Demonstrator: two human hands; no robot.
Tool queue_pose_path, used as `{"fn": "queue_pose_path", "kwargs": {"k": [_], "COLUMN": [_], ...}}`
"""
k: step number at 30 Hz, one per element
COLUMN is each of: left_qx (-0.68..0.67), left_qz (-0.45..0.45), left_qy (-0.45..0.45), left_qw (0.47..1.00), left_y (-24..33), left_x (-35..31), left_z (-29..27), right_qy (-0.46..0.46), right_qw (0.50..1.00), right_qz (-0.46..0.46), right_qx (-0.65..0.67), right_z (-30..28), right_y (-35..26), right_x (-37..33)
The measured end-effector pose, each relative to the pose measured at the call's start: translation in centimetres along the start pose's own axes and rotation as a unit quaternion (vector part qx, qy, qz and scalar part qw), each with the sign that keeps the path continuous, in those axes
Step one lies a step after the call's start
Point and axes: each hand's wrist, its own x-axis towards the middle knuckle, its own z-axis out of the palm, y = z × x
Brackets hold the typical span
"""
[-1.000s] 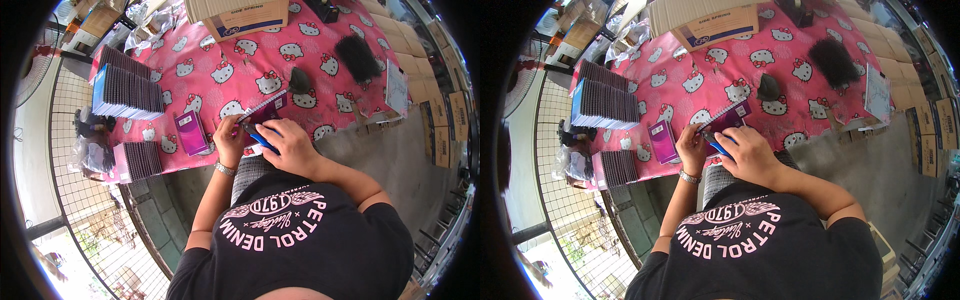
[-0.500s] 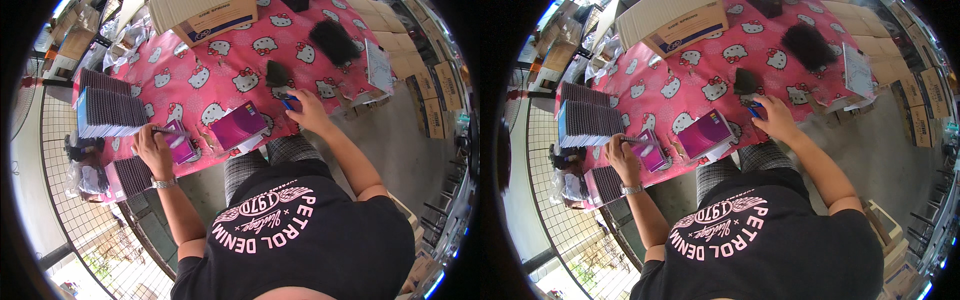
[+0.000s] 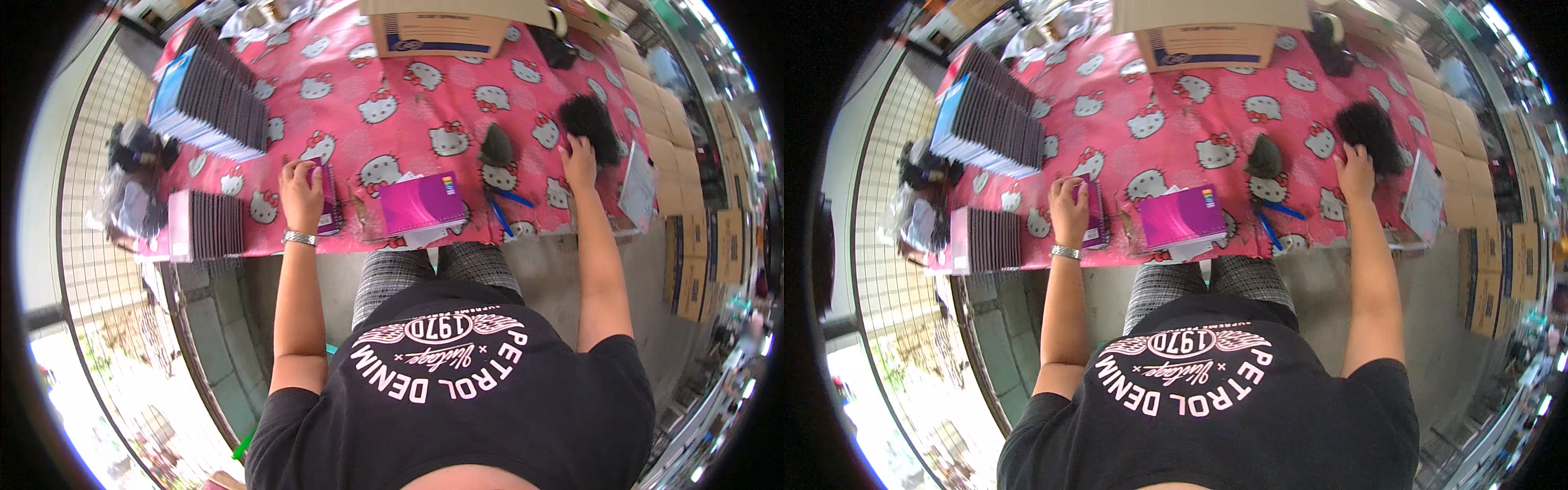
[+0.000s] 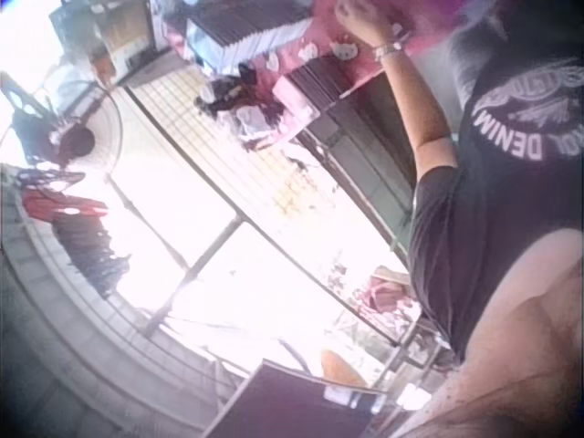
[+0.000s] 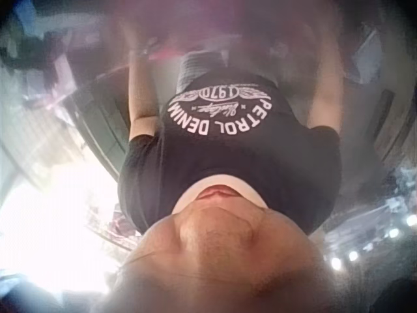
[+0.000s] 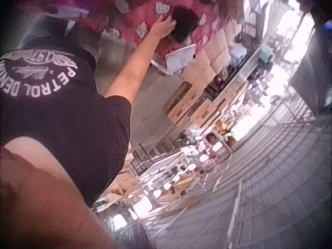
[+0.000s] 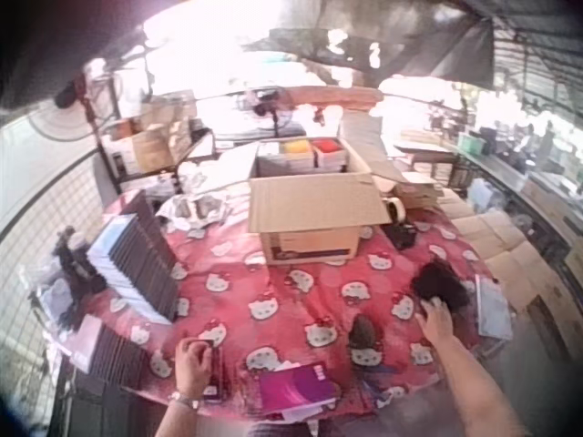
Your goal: The person prepares notebooks by inserting a spiral binding into the punched holes of the paper and covers by hand, repeating this for a stack of notebooks.
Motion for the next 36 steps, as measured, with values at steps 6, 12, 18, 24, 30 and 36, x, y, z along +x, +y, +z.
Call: {"fn": "queue_pose_path", "kwargs": {"k": [6, 12, 18, 24, 30, 36], "left_qx": [-0.026, -0.019, 0.12, -0.029, -0.02, -0.048], "left_qz": [-0.03, -0.035, 0.058, 0.324, 0.331, 0.308], "left_qy": [-0.058, -0.065, 0.003, -0.173, -0.305, -0.155], "left_qw": [0.998, 0.997, 0.991, 0.93, 0.893, 0.938], "left_y": [-1.4, -1.8, 3.9, 17.1, 17.7, 18.8], "left_x": [-2.4, -1.8, -0.3, -5.4, -4.8, -2.2], "left_z": [-0.4, -0.6, -2.4, -1.7, -2.6, -3.8], "right_qy": [-0.062, -0.031, -0.153, -0.215, -0.221, -0.157], "right_qw": [0.996, 0.954, 0.784, 0.747, 0.794, 0.808], "right_qz": [0.009, 0.156, 0.226, 0.111, 0.037, -0.021], "right_qx": [0.065, 0.255, 0.558, 0.619, 0.565, 0.568], "right_z": [2.1, -0.5, -9.0, -11.1, -13.7, -13.2], "right_y": [1.7, 1.2, -10.6, -17.7, -19.1, -20.2], "right_x": [1.1, 3.6, 2.6, -2.7, -5.3, -6.2]}}
